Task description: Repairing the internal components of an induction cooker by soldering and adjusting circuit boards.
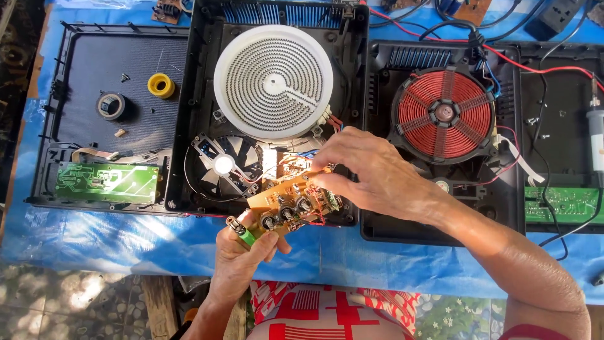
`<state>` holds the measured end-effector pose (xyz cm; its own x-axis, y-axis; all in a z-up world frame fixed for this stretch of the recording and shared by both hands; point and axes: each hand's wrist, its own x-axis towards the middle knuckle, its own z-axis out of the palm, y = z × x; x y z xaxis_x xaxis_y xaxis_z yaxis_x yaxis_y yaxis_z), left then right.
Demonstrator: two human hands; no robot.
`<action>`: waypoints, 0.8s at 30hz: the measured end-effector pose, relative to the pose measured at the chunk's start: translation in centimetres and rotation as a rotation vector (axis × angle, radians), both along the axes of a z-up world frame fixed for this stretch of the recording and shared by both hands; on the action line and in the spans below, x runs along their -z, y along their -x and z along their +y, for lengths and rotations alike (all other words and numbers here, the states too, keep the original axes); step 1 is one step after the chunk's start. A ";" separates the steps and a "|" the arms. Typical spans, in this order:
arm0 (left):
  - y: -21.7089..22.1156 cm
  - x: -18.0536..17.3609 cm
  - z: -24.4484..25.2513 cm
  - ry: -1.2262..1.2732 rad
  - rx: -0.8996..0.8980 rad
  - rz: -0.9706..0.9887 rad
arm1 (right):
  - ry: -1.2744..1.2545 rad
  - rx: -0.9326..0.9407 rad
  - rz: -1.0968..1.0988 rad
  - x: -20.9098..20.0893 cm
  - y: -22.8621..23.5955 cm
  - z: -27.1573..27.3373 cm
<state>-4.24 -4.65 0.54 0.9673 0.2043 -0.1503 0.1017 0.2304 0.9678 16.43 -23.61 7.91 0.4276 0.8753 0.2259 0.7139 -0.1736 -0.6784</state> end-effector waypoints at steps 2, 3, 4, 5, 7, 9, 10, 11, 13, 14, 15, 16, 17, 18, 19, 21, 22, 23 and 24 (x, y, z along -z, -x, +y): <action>0.3 0.0 -0.6 -0.022 0.009 0.005 | 0.061 0.033 -0.066 0.6 0.5 0.8; 0.3 0.1 -0.9 0.006 0.007 -0.002 | 0.223 0.059 -0.187 0.9 0.7 1.2; 0.4 0.1 -1.2 0.033 0.004 -0.011 | 0.383 0.084 -0.311 1.2 0.9 1.7; 0.7 0.6 -1.4 0.033 0.004 -0.009 | 0.383 0.083 -0.310 1.5 1.1 1.9; 1.2 1.4 -1.6 0.058 -0.007 -0.011 | 0.464 0.109 -0.491 2.2 1.4 2.2; 1.2 1.4 -1.8 0.043 -0.009 -0.006 | 0.575 0.091 -0.511 2.1 1.5 2.5; 1.3 1.3 -1.8 0.026 -0.013 -0.003 | 0.685 0.074 -0.532 2.1 1.5 2.7; 1.4 1.3 -1.9 0.027 -0.013 -0.002 | 0.685 0.072 -0.531 2.3 1.5 2.9; 1.5 1.2 -2.1 0.030 -0.004 0.003 | 0.736 0.061 -0.471 2.6 1.4 3.1; 1.5 1.4 -2.1 0.030 -0.004 0.002 | 0.736 0.061 -0.472 2.6 1.5 3.2; 1.5 1.5 -2.2 0.005 0.004 -0.009 | 0.733 0.057 -0.472 2.6 1.6 3.2; 1.5 1.6 -2.2 -0.020 0.013 -0.018 | 0.729 0.052 -0.472 2.7 1.6 3.2; 1.3 1.4 -2.3 -0.020 0.013 -0.018 | 0.729 0.052 -0.472 2.9 1.5 3.2; 1.1 1.2 -2.3 -0.026 0.012 -0.033 | 0.721 0.059 -0.476 3.1 1.5 3.2; 1.0 0.9 -2.4 -0.032 0.011 -0.048 | 0.713 0.066 -0.481 3.4 1.4 3.2; 1.2 1.2 -2.3 0.033 -0.007 -0.021 | 0.685 0.059 -0.437 2.3 1.2 2.5; 1.3 1.4 -2.3 0.098 -0.028 0.005 | 0.657 0.048 -0.396 1.8 1.1 2.1; 1.1 1.6 -2.3 0.098 -0.027 0.005 | 0.657 0.049 -0.395 0.7 1.0 1.5; 1.0 1.7 -2.4 0.130 -0.049 -0.013 | 0.466 0.034 -0.288 -0.4 0.9 0.9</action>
<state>-5.26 -7.03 -1.15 0.9586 0.2310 -0.1665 0.0752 0.3587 0.9304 15.57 -22.74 8.32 0.4354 0.8975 -0.0701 0.8480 -0.4351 -0.3026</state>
